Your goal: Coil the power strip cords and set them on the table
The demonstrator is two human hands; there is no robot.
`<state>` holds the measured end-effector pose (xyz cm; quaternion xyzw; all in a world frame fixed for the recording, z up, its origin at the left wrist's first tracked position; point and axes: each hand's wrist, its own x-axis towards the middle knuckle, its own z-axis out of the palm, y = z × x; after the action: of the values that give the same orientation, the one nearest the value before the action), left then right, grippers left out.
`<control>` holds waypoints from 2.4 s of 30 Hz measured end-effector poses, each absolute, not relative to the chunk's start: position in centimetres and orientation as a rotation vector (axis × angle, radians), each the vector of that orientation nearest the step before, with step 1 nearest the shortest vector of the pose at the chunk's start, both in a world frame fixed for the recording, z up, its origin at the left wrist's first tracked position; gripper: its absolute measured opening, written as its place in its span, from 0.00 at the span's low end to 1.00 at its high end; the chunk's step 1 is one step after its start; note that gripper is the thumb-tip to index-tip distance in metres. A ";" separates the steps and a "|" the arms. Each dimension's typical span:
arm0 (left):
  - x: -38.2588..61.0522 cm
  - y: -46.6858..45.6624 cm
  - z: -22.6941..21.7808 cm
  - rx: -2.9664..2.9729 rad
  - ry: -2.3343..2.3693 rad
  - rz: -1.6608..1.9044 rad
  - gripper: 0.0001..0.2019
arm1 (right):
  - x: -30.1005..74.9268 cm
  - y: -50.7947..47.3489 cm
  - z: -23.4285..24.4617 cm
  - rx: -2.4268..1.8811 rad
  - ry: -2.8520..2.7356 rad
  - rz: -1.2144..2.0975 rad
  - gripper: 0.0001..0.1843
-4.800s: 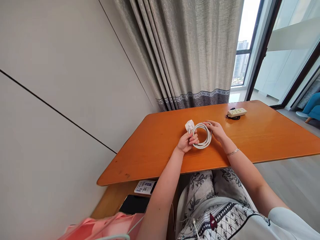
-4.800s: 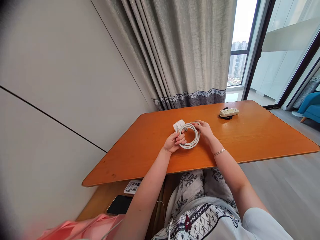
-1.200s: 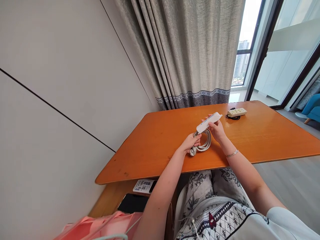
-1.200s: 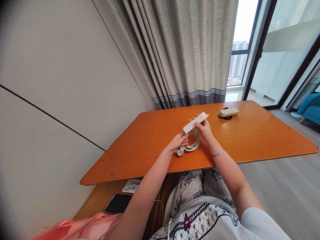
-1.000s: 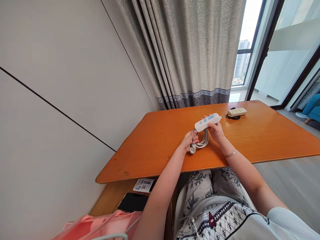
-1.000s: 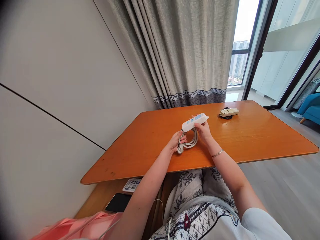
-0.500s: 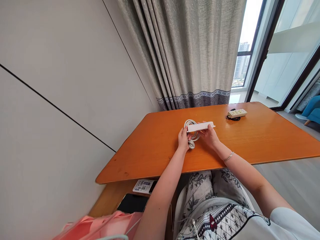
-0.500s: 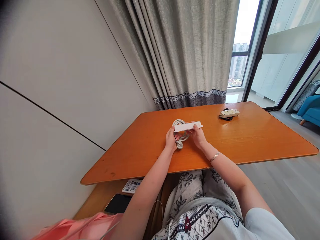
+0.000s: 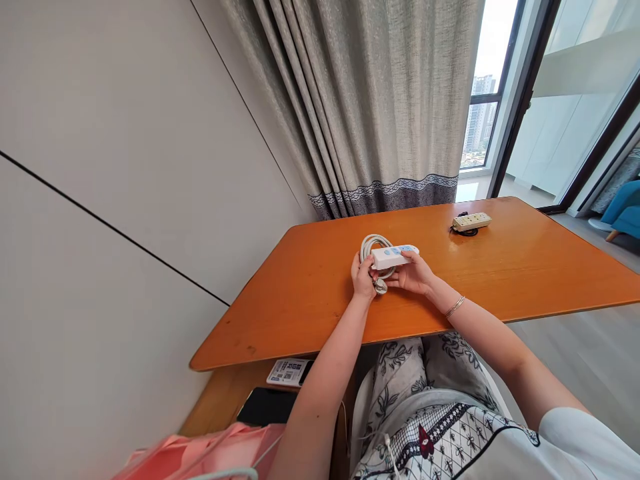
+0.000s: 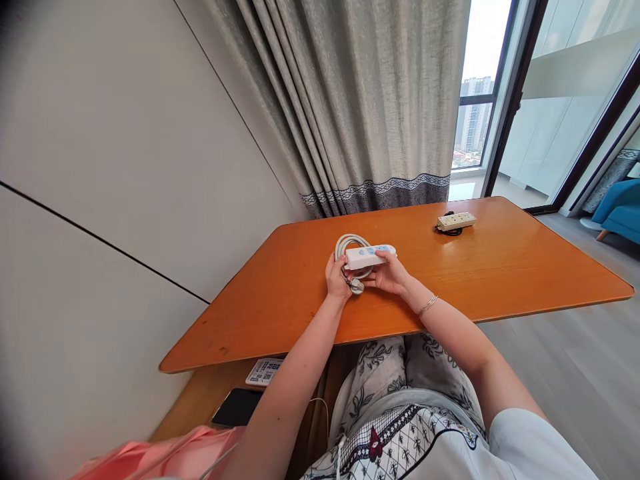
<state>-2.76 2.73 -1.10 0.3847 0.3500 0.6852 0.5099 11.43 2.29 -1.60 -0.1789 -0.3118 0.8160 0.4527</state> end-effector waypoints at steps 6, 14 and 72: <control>-2.8 3.7 -1.4 0.793 0.786 1.626 0.15 | 11.2 2.8 -2.0 -0.425 -0.670 1.814 0.19; -2.6 5.0 -2.3 0.620 0.687 1.500 0.11 | 10.9 3.4 -2.4 -0.591 -0.600 1.555 0.16; -2.3 3.7 -2.7 1.166 1.039 1.212 0.31 | 13.3 2.5 -1.0 -1.143 -1.900 0.728 0.26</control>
<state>-2.26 3.70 -2.73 0.4925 0.4389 0.5119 0.5502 13.27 2.53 -1.05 -0.4504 -0.7487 0.2869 0.3929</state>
